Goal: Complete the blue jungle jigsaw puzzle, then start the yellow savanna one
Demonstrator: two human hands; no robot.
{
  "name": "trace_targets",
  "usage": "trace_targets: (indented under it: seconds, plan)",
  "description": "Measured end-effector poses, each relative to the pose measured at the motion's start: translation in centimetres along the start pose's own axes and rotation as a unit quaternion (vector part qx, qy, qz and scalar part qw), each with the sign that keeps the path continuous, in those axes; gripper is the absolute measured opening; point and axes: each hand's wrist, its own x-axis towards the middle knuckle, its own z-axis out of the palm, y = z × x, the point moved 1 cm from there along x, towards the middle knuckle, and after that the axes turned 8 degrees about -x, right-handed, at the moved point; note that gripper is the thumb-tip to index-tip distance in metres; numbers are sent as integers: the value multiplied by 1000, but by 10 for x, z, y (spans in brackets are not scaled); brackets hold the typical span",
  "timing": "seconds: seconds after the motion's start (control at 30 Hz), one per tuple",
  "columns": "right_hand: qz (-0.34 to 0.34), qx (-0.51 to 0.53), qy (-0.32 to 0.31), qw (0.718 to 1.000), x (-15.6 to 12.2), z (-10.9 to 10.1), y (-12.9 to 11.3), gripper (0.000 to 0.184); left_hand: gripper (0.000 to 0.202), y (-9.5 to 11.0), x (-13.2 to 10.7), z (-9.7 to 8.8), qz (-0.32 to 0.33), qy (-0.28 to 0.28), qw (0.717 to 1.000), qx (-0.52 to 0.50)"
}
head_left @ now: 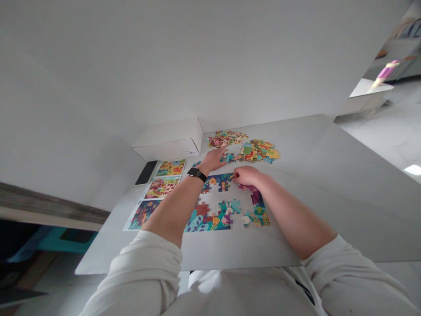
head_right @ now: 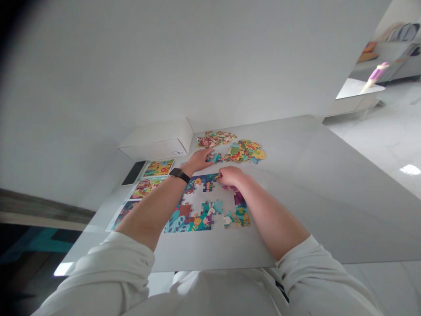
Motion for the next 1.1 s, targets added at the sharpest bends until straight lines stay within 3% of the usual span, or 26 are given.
trace_targets:
  seconds: [0.2, 0.33, 0.47, 0.67, 0.8, 0.97, 1.1]
  plan:
    - [2, -4, -5, 1000, -3, -4, -2, 28, 63, -7, -14, -4, -8, 44, 999, 21]
    - [1, -8, -7, 1000, -4, -5, -3, 26, 57, -14, -25, -13, -73, 106, 992, -2]
    - [2, -6, -9, 1000, -2, -4, -2, 27, 54, -21, -37, -19, -122, 113, 986, -3]
    - [-3, 2, -3, 1000, 1, 0, 1, 26, 49, -23, -53, -24, -111, 144, 983, -32]
    - [-5, 6, 0, 1000, 3, 3, 4, 27, 50, -3, -74, -32, -82, 162, 981, -71]
    - [-21, 4, 13, 1000, 3, 0, 7, 25, 58, 44, -112, -46, -67, 160, 973, -151]
    - [-15, 57, 68, 996, -2, -15, 15, 22, 55, 79, -140, -44, -74, 174, 963, -192]
